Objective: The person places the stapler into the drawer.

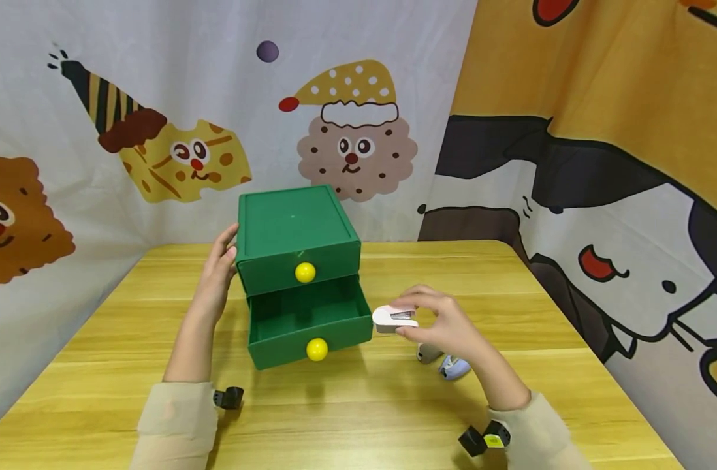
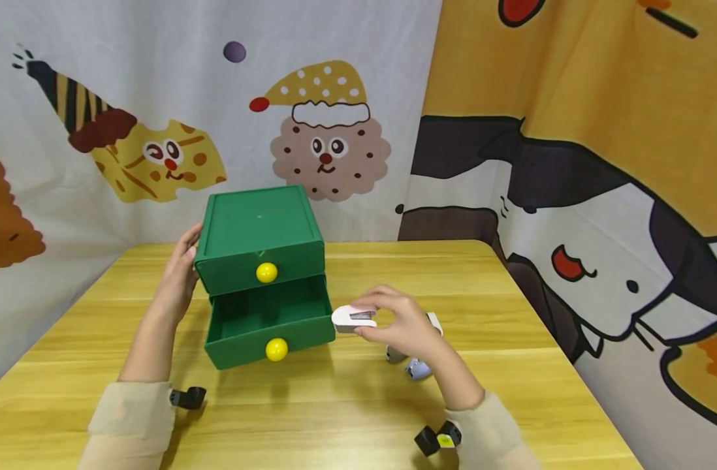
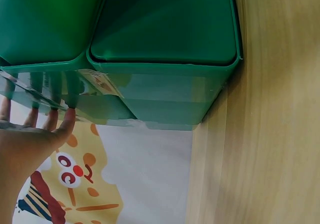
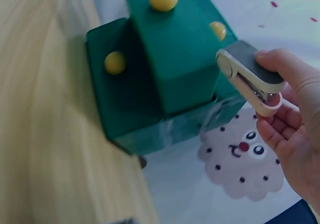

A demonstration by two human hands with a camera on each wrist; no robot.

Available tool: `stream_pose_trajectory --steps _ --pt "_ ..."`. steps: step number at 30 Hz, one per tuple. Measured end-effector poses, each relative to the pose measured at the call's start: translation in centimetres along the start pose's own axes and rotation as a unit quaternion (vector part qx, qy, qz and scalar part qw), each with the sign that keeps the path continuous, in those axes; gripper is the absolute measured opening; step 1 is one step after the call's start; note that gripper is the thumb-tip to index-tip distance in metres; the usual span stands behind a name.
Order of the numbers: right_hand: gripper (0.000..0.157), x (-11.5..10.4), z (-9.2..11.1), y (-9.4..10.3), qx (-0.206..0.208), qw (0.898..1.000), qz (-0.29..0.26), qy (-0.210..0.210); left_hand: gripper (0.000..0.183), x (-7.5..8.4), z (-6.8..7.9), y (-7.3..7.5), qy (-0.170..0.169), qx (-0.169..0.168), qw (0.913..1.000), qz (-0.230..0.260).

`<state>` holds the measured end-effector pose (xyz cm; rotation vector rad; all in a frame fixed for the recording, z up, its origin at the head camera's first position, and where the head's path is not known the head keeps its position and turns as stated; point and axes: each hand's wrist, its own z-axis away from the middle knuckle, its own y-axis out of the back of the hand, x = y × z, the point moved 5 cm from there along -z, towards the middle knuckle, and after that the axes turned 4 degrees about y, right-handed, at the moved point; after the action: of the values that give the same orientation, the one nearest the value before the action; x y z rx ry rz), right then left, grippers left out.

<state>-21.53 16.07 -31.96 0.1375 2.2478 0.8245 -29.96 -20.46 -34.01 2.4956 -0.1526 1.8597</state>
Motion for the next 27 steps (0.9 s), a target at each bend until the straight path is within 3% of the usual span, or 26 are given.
stream_pose_trajectory --steps 5,16,21,27 --pt "0.032 -2.3 -1.3 0.3 0.018 1.0 -0.006 0.009 0.055 -0.1 -0.1 0.0 0.003 -0.001 1.0 0.001" --pt "0.033 -4.2 -2.6 0.4 0.032 0.999 0.003 0.009 0.053 0.0 0.0 0.0 0.003 0.002 1.0 -0.003" --pt "0.032 -4.0 -3.0 0.0 0.055 0.998 -0.016 0.02 0.053 -0.1 0.0 0.1 0.002 0.002 1.0 -0.007" --pt "0.034 -2.0 -3.7 -2.3 0.073 0.995 -0.068 0.003 0.054 0.0 0.0 0.1 0.001 0.003 1.0 -0.007"
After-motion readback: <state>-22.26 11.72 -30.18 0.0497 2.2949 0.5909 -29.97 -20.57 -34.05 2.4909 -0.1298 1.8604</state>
